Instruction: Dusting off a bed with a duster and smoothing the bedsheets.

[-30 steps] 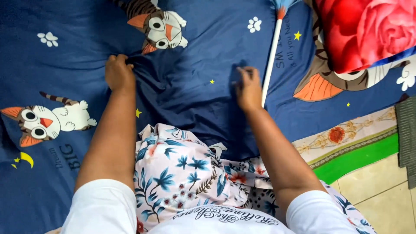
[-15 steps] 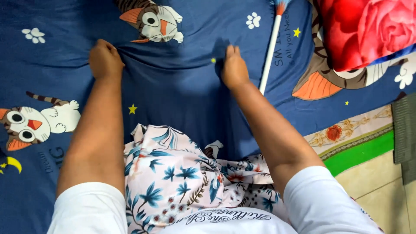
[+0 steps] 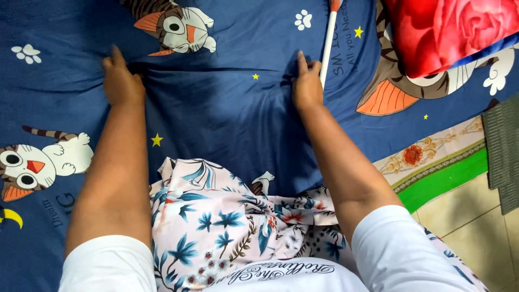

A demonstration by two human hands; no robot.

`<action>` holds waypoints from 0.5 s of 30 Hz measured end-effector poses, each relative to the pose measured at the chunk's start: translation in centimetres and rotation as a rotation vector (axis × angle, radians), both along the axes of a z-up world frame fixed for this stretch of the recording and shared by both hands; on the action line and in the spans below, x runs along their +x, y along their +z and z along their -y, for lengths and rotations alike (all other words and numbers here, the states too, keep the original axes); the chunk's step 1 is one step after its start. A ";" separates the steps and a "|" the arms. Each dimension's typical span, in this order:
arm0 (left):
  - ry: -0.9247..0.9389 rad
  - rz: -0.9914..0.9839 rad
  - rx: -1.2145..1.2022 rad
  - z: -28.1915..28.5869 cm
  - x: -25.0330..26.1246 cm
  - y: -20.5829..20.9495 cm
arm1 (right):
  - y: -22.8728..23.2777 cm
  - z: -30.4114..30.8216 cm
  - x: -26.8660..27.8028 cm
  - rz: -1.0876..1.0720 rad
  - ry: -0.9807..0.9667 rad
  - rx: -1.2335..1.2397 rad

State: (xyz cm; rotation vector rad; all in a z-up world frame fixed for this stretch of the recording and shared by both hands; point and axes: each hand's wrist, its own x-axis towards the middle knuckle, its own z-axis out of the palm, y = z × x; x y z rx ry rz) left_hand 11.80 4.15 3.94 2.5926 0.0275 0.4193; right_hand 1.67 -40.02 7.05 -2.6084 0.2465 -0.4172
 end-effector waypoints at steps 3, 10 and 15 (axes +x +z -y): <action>0.039 -0.293 0.146 -0.3 1.0 -0.6 | -1.6 1.6 0.6 -0.227 -0.080 -0.032; 0.039 -0.043 0.064 -1.3 2.9 -2.8 | -3.3 4.4 4.5 -0.110 0.000 -0.108; -0.014 0.087 -0.035 -3.1 3.5 -5.4 | 1.6 4.0 1.6 -0.044 -0.253 -0.017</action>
